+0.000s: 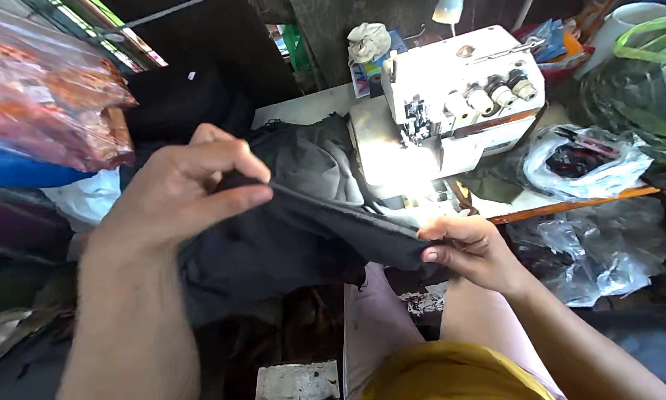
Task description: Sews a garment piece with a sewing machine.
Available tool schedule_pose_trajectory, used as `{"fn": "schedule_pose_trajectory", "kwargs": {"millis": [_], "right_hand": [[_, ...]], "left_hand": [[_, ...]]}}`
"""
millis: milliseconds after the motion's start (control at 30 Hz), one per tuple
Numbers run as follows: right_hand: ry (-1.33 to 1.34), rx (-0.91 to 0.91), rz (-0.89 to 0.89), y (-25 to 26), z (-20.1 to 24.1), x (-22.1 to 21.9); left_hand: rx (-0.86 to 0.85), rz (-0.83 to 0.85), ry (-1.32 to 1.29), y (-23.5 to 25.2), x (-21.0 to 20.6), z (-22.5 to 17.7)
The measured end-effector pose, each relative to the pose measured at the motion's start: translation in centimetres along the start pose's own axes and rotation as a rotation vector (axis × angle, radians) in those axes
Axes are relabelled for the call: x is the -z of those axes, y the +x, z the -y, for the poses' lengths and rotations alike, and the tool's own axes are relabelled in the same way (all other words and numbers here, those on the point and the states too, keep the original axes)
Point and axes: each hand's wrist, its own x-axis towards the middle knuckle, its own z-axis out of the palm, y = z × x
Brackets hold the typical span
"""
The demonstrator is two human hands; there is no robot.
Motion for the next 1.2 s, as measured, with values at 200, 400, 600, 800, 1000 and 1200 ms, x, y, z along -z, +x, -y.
{"fn": "schedule_pose_trajectory", "kwargs": {"millis": [200,400,600,800,1000,1200], "right_hand": [[0.157,-0.542,-0.408,-3.1,-1.9,-0.8],[0.213,-0.666,-0.57,-5.4,-2.7,-0.9],[0.245,-0.637,-0.594,-4.7,-3.2,-0.7],[0.277,-0.617,-0.625,-4.5,-3.3,-1.0],[0.243,-0.63,-0.634,-4.8,-3.1,-1.3],[0.234,-0.621,-0.636,-3.9,-2.7,-1.6]], "left_hand": [[0.45,-0.133,-0.069,9.9,-10.3,2.0],[0.503,-0.01,0.35,14.8,-20.0,5.5],[0.55,0.003,0.393,16.1,-20.2,5.5],[0.588,-0.021,0.385,16.2,-20.3,5.6],[0.587,-0.05,0.336,16.0,-20.3,5.6],[0.759,0.007,0.395,17.1,-20.2,4.3]]}}
